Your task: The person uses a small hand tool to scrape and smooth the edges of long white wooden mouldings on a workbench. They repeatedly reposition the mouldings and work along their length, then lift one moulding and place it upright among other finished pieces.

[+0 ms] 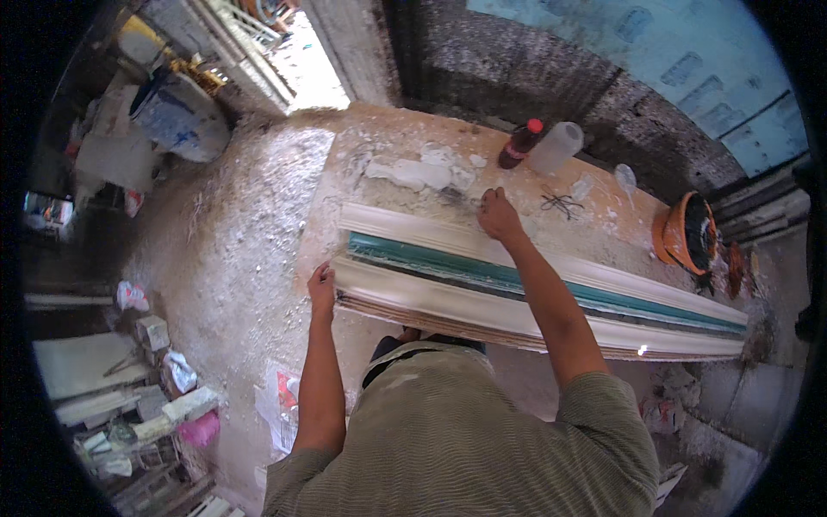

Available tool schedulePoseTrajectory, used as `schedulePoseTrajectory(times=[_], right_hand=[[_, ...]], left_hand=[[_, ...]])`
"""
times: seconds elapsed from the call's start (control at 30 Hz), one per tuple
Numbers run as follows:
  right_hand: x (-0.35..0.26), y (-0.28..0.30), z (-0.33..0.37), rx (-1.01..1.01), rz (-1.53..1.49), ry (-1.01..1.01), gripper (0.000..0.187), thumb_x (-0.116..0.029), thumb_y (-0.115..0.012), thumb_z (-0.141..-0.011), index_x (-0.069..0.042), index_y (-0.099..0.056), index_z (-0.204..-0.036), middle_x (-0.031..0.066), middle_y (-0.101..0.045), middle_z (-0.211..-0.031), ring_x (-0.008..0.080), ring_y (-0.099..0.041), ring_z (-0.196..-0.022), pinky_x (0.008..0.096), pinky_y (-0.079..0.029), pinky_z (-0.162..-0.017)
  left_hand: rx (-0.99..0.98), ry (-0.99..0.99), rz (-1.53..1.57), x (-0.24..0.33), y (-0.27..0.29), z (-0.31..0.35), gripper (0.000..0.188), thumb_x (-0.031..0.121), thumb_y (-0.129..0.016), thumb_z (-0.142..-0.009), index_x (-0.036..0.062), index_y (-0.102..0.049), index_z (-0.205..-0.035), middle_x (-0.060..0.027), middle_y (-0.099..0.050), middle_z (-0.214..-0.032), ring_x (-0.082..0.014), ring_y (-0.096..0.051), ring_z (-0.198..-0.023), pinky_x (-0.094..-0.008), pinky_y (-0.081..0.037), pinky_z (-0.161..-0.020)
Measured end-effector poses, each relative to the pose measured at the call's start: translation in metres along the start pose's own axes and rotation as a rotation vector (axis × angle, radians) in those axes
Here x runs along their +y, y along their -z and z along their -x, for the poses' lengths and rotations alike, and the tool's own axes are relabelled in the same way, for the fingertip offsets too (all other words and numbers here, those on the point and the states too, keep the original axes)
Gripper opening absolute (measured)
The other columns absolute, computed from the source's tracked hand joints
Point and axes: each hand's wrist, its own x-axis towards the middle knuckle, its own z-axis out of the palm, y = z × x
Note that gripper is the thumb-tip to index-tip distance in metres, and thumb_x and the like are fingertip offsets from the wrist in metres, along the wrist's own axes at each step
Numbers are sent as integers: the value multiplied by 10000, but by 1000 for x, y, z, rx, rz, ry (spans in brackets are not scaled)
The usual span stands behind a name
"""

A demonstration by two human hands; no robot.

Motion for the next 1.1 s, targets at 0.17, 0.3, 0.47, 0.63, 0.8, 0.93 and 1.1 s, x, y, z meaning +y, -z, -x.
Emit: schedulePoseTrajectory(times=[0.17,0.3,0.47,0.63,0.8,0.93,1.1], right_hand=[[23,31,34,-20,-272,-227,349,-256,-587,-902,-66,-609,-1194,188,-629,-966,372,-649,-892,436,-540,-771],[77,39,84,36,-815,-460,378,-223,-599,-880,-124,-614,-1244,62,-589,-753,227,-587,-680,364,-483,-641],[192,42,90,399,-547,-612,408,-228,-632,-882,-133,-613,-1278,45,-611,-754,200,-602,-646,339,-479,-589],[263,63,-12,547,-51,-512,437,-229,-592,-895,-87,-589,-1309,281,-622,-1109,463,-637,-1063,558,-514,-888],[272,82,-94,333,167,-503,342,-182,-550,-915,-69,-613,-1231,283,-558,-1217,485,-629,-1067,550,-558,-829],[247,84,-90,240,149,-546,244,-173,-551,-923,-60,-635,-1122,252,-579,-1186,437,-670,-1007,534,-568,-836],[237,80,-47,122,309,-442,278,-249,-522,-972,-27,-640,-1090,259,-617,-1166,388,-711,-937,514,-586,-743]], left_hand=[[-7,-40,-104,2,5,3,377,139,-664,-925,71,-657,-1296,-109,-651,-1029,-197,-606,-925,-337,-501,-827],[195,-293,-388,3,8,20,496,105,-702,-881,71,-583,-1361,-181,-550,-1268,-312,-529,-1183,-423,-453,-985],[177,-504,-542,8,-1,68,686,106,-742,-839,46,-437,-1451,-213,-461,-1396,-387,-394,-1348,-501,-271,-1165],[-72,-562,-710,23,-43,120,746,158,-759,-823,64,-414,-1477,-229,-368,-1525,-412,-330,-1411,-559,-209,-1182],[-230,-474,-923,32,-75,159,810,302,-755,-852,63,-363,-1520,-200,-271,-1609,-433,-204,-1485,-583,-175,-1183],[-266,-387,-1016,30,-89,170,796,384,-716,-876,67,-372,-1519,-195,-233,-1632,-433,-175,-1499,-619,-162,-1171],[-233,-332,-992,26,-97,169,783,396,-708,-875,76,-389,-1515,-198,-229,-1634,-434,-181,-1497,-632,-169,-1162]])
